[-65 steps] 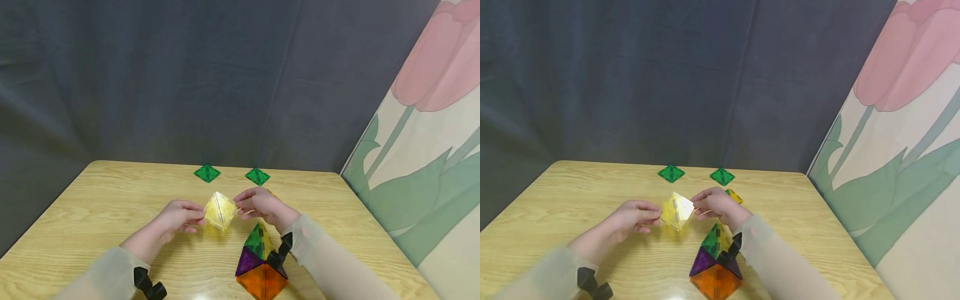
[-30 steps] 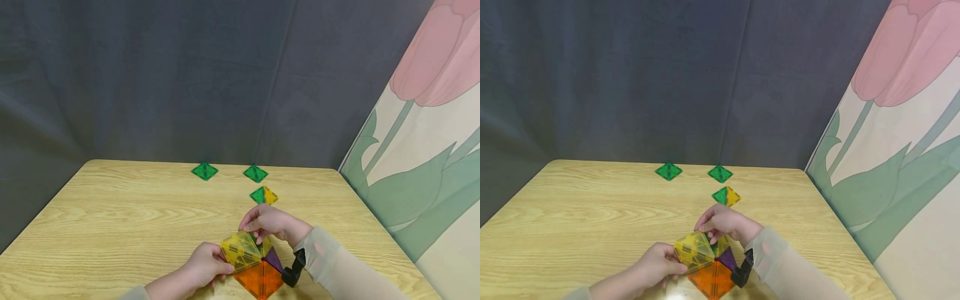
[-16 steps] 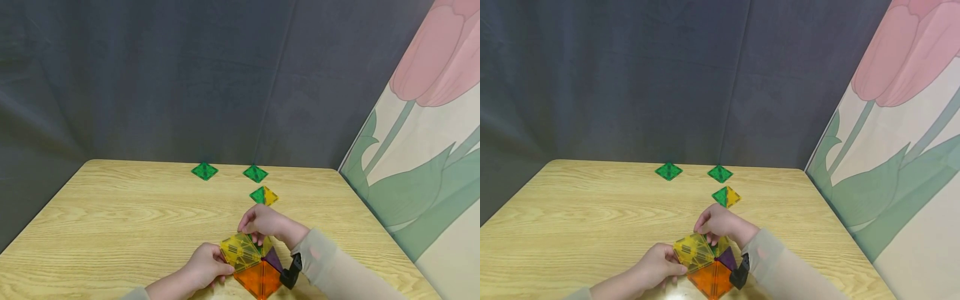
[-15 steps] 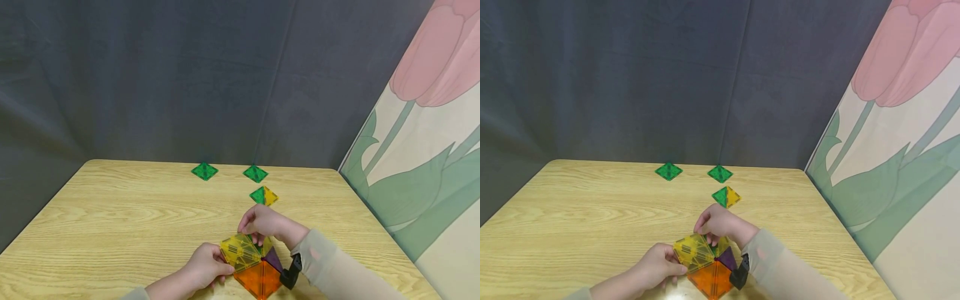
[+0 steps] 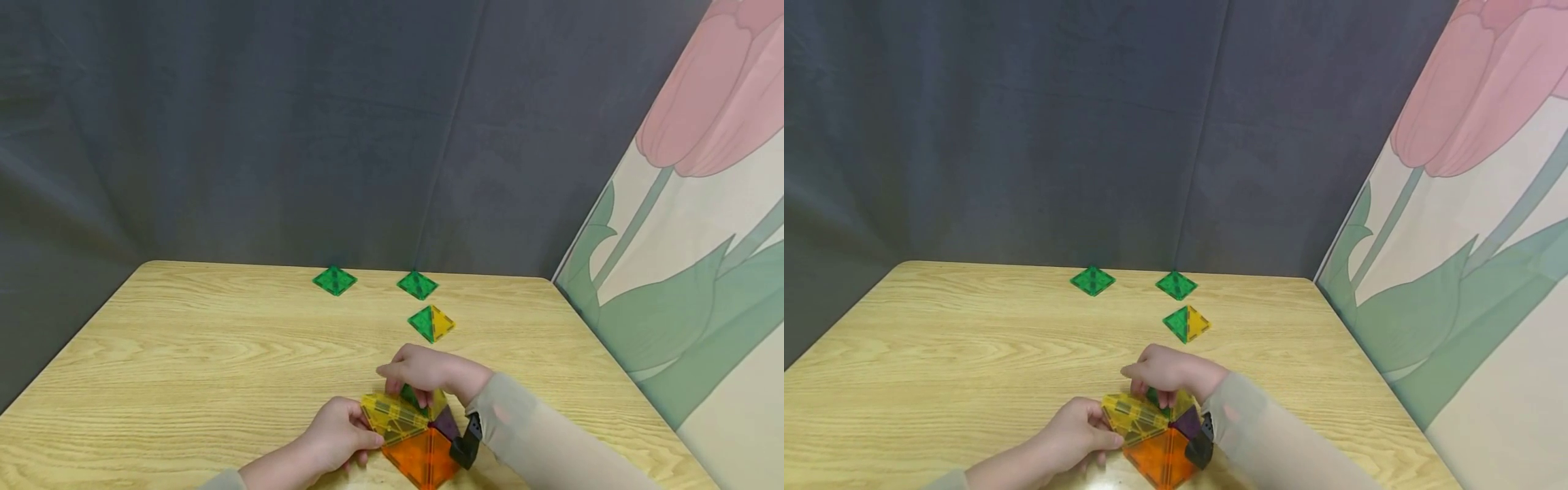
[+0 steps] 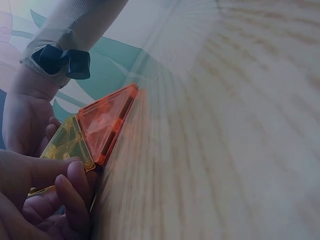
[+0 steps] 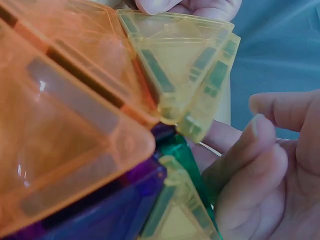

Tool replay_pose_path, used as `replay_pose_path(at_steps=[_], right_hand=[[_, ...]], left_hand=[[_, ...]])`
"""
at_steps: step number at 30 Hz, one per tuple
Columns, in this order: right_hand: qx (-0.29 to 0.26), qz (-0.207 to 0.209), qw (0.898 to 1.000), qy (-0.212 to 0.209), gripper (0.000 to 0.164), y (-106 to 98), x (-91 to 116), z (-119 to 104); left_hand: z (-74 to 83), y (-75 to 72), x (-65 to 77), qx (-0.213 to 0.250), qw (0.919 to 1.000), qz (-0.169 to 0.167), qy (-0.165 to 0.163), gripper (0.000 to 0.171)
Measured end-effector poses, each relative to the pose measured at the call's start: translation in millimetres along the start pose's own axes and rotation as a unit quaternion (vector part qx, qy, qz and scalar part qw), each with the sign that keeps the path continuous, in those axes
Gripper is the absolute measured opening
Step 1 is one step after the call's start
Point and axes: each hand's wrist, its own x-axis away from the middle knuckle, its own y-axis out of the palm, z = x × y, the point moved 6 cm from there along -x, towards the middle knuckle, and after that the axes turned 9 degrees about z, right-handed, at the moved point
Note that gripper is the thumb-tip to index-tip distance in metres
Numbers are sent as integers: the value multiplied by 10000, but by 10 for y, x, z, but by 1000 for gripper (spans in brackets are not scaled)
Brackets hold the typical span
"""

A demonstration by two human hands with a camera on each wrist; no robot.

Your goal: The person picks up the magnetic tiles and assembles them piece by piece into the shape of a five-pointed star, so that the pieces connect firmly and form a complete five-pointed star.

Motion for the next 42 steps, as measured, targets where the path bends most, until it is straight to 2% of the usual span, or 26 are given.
replay_pose_path(at_steps=[7, 13, 16, 20, 25, 34, 38, 42], right_hand=[[50, -66, 9996, 263, 53, 14, -30, 13], [-252, -27, 9996, 145, 55, -39, -1, 21], [-584, 260, 9980, 22, 54, -164, 46, 35], [-959, 882, 9915, -5, 48, -406, 133, 115], [-1335, 1285, 9826, 130, 40, -559, 257, 301], [-1826, 1248, 9742, 452, 34, -342, 373, 609], [-2121, 1048, 9703, 510, 35, -246, 379, 622], [-2201, 991, 9694, 444, 36, -251, 383, 584]], left_hand=[[5, 17, -15, -46, 9999, -94, -4, 14], [3, 21, -17, -50, 9999, -110, -9, 17], [-4, 16, -21, -5, 10000, -62, -32, 17], [-28, -18, -48, 151, 9998, 7, -117, 15], [-61, -151, -129, 321, 9991, 149, -254, 8], [-40, -471, -289, 181, 9961, 736, -444, 13], [-27, -552, -323, 161, 9938, 970, -518, 16], [-5, -606, -347, 17, 9919, 1159, -517, 17]])
